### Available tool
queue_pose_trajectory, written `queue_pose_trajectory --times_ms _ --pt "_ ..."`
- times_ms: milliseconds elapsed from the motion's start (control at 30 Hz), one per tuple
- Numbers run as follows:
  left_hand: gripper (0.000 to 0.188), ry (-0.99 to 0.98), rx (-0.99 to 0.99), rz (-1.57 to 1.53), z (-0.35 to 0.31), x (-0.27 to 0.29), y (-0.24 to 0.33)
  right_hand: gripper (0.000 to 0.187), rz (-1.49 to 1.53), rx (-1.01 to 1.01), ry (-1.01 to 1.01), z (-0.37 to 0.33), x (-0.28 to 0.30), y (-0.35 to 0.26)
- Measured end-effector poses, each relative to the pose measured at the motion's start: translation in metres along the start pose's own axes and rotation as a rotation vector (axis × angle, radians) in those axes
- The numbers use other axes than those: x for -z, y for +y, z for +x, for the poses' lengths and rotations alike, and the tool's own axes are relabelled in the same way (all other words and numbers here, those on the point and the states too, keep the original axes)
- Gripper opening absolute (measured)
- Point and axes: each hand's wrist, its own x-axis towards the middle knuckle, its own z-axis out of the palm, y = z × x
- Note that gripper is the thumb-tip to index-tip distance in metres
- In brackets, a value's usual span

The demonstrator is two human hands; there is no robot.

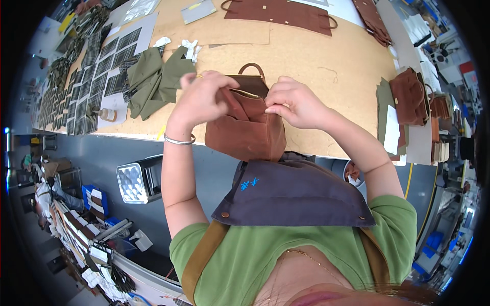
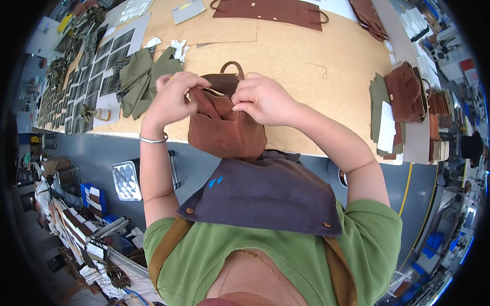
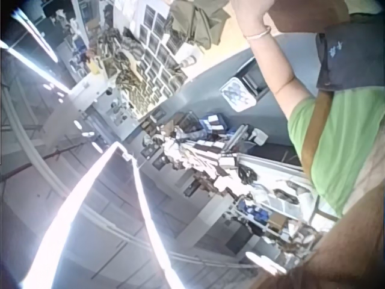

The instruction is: The recorder is assembling leather bags by manually attaching linings and hardware.

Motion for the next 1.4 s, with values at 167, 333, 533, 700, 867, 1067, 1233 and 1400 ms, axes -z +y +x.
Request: queue_pose_trajectory --times_ms 167,333,533,700,867,1067,1233,1400 --pt "0.033 0.096 0.062 0.035 -0.026 0.047 0.009 0.01 -0.288 0.16 0.19 -0.002 0.043 -0.007" --pt "0.077 -0.051 -0.007 -0.142 -0.043 0.005 0.053 0.021 -0.248 -0.11 0.235 -0.032 0.072 0.073" --pt "0.069 -0.17 -0.044 -0.178 -0.053 -0.125 0.044 0.037 -0.299 -0.571 0.224 -0.1 0.03 0.157" --pt "0.049 -0.129 0.006 -0.289 -0.034 -0.112 0.042 0.035 -0.096 -0.644 0.431 -0.044 0.039 0.062" --pt "0.022 -0.104 0.081 -0.342 -0.023 -0.108 0.038 0.017 -0.135 -0.417 -0.112 -0.031 -0.025 0.045" --pt "0.014 -0.102 0.028 -0.084 -0.025 -0.105 0.031 0.013 -0.097 -0.557 -0.356 -0.045 -0.019 0.038" --pt "0.012 -0.26 0.157 -0.205 -0.011 -0.109 0.035 0.019 -0.119 -0.508 -0.292 -0.042 -0.024 0.03" --pt "0.018 -0.193 0.121 -0.368 -0.012 -0.105 0.026 0.027 -0.236 -0.462 -0.287 -0.044 -0.037 0.043"
